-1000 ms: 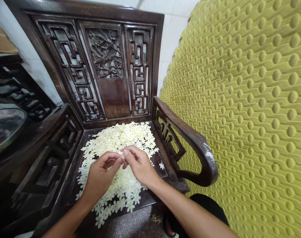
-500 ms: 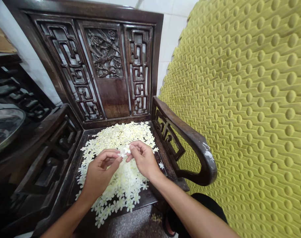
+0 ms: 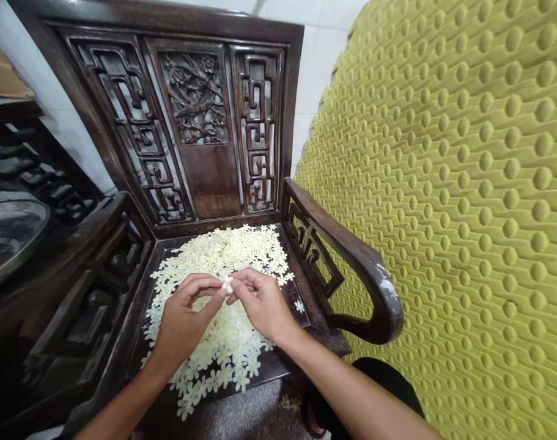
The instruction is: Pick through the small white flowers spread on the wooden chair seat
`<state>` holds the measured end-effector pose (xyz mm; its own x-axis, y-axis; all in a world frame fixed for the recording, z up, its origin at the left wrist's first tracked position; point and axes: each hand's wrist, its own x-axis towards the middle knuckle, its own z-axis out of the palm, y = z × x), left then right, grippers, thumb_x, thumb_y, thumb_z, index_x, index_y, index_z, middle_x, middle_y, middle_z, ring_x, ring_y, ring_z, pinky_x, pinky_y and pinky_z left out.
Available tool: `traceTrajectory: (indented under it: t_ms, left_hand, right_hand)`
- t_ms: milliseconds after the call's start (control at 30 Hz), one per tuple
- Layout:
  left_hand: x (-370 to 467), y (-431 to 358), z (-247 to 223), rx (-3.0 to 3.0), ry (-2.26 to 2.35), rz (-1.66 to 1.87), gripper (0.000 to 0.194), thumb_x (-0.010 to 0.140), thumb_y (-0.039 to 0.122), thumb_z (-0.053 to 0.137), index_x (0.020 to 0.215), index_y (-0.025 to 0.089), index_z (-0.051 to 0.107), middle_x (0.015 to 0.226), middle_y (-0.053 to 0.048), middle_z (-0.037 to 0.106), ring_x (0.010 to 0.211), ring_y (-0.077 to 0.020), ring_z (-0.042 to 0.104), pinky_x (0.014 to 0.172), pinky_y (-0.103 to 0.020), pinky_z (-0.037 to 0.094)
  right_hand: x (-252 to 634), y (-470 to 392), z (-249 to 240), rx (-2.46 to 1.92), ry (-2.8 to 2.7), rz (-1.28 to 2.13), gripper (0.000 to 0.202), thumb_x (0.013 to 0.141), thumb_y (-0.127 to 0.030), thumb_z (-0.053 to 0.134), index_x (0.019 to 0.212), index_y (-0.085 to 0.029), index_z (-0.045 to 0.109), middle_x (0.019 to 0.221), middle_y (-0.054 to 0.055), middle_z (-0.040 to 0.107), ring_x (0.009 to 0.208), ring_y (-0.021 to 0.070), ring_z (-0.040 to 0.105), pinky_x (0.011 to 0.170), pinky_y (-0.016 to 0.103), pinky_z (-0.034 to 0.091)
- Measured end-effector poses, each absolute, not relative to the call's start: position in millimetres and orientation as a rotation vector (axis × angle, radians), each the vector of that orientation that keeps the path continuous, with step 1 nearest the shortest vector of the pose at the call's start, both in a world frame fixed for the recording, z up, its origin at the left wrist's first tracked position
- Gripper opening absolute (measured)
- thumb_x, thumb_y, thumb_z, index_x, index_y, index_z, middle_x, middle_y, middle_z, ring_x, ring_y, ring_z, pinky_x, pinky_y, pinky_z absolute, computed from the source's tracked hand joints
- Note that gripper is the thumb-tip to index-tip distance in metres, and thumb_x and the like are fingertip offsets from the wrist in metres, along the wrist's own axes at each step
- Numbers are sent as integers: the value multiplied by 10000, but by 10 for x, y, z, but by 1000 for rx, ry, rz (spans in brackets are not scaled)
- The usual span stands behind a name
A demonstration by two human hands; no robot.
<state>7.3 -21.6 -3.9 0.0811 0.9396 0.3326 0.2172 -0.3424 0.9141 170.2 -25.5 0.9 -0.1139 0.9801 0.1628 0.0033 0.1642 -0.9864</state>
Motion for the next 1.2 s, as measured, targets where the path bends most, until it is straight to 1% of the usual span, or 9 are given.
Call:
traceTrajectory:
  t_ms: [167, 367, 867, 1100, 1200]
  left_hand:
    - [60, -210, -59, 1711, 1163, 1325, 50, 846, 247, 700, 884, 217, 716, 956, -38, 641, 897, -188, 644, 794, -326, 550]
    - [57, -218, -37, 1782, 1183, 1378, 42, 851, 236, 689, 837, 218, 724, 911, -32, 641, 897, -182, 638, 801, -310, 535]
    - [63, -228, -22, 1743, 1164, 1391, 85, 834, 173, 666, 790, 210, 729, 882, -26, 625, 845, -161, 640, 717, -256, 553]
    - [63, -226, -44, 1740, 1140, 1393, 89, 829, 160, 665, 795, 216, 725, 905, -27, 625, 857, -165, 641, 730, -269, 557]
    - [54, -222, -38, 1829, 1151, 1416, 102, 820, 140, 665, 796, 223, 719, 915, -22, 626, 877, -168, 633, 763, -286, 542]
  right_hand:
    - [1707, -308, 35, -1123, -1510, 988, 181, 961, -327, 585, 1009, -198, 704, 841, 24, 721, 760, 157, 699, 699, 269, 535]
    - [1695, -344, 68, -1150, -1599, 911, 165, 969, -308, 575, 989, -211, 707, 819, 16, 733, 767, 156, 711, 697, 259, 530]
    - [1661, -334, 62, -1136, -1485, 1019, 148, 940, -298, 609, 937, -186, 706, 797, 16, 728, 726, 160, 731, 654, 248, 544]
    - [1662, -329, 55, -1123, -1422, 1060, 149, 939, -313, 602, 903, -186, 673, 766, 4, 712, 696, 157, 731, 618, 233, 533]
    - [1687, -281, 45, -1142, -1367, 1042, 154, 934, -320, 608, 891, -181, 658, 747, 0, 697, 669, 158, 729, 607, 232, 524]
